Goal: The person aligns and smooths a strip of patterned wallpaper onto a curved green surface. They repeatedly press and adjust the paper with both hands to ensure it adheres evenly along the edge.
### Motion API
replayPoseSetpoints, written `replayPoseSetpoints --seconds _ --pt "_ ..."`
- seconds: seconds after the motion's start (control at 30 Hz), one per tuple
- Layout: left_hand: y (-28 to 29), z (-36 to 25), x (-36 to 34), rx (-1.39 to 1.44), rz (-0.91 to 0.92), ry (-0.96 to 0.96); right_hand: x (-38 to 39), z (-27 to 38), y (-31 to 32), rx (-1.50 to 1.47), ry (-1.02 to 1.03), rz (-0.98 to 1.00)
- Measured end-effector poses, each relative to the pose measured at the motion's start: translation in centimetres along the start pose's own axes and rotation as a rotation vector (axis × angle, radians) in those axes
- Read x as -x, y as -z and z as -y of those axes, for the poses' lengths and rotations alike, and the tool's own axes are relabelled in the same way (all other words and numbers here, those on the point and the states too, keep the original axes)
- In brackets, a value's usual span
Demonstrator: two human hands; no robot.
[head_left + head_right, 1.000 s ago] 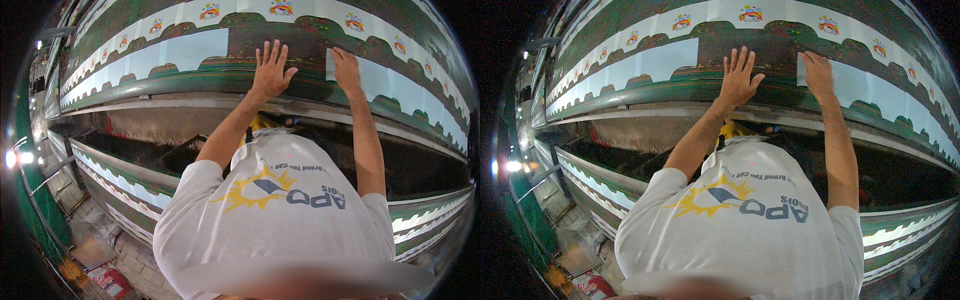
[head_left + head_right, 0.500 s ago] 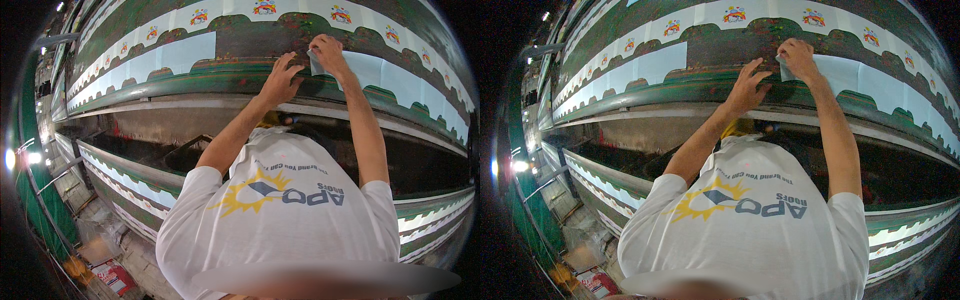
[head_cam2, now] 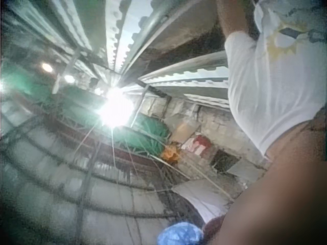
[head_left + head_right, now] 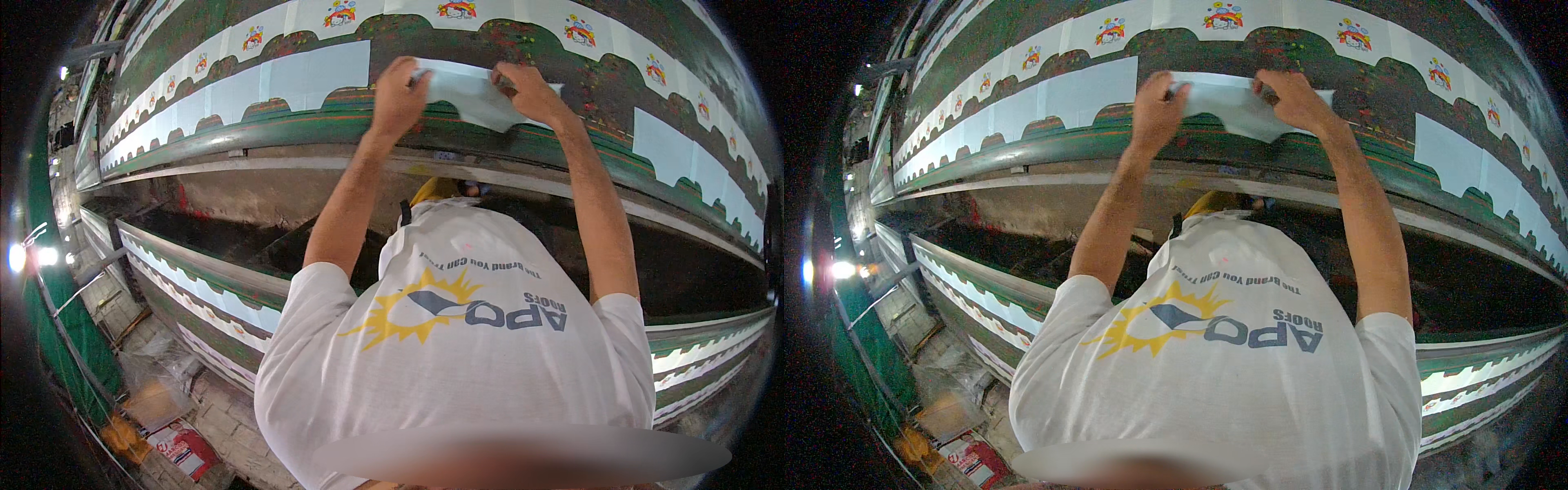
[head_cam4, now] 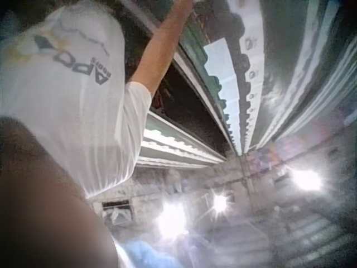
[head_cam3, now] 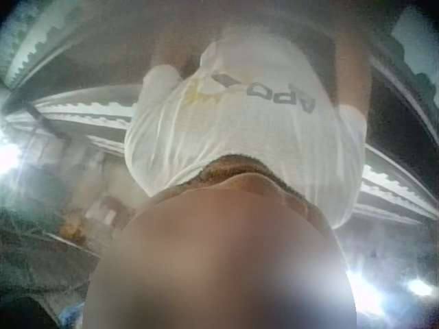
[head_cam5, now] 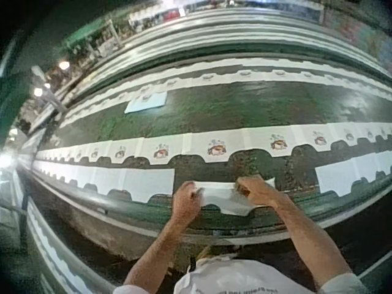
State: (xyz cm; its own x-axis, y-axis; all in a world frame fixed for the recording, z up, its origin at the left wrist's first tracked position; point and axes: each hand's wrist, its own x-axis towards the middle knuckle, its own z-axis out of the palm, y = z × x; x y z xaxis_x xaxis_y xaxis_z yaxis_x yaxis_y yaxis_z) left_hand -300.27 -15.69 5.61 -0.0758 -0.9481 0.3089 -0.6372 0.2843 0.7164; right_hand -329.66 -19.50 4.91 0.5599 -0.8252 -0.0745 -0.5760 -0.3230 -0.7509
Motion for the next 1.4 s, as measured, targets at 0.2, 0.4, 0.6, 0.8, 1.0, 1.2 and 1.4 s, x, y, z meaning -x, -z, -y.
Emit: replayPoseSetpoints --seconds 0.2,0.4,0.6,0.8,1.0,1.2,1.4 --pt "6.7 6.8 -0.5 -0.056 -0.077 0.036 -1.2 -1.1 -0.8 0.09 -0.061 0.04" --pt "7.4 11.4 -1.3 -0.073 -0.035 0.132 -2.7 0.3 -2.4 -0.054 -0.197 -0.187" --pt "7.2 13.4 -1.7 -0.038 0.021 0.118 -3.3 0.2 -3.0 0.012 -0.261 -0.161" --pt "6.7 13.8 -1.7 -0.006 -0.021 0.033 -3.3 -0.5 -3.5 0.044 -0.268 -0.199" --pt "6.1 14.6 -1.8 -0.309 -0.003 -0.076 -3.5 -0.5 -3.5 0.03 -0.266 -0.219" --pt "4.3 14.9 -2.1 -0.529 0.033 -0.148 -3.5 -0.4 -3.7 0.015 -0.254 -0.252" --pt "-1.3 13.0 -2.6 -0.793 0.04 -0.04 -3.5 -2.3 -2.8 -0.482 -0.456 -0.184"
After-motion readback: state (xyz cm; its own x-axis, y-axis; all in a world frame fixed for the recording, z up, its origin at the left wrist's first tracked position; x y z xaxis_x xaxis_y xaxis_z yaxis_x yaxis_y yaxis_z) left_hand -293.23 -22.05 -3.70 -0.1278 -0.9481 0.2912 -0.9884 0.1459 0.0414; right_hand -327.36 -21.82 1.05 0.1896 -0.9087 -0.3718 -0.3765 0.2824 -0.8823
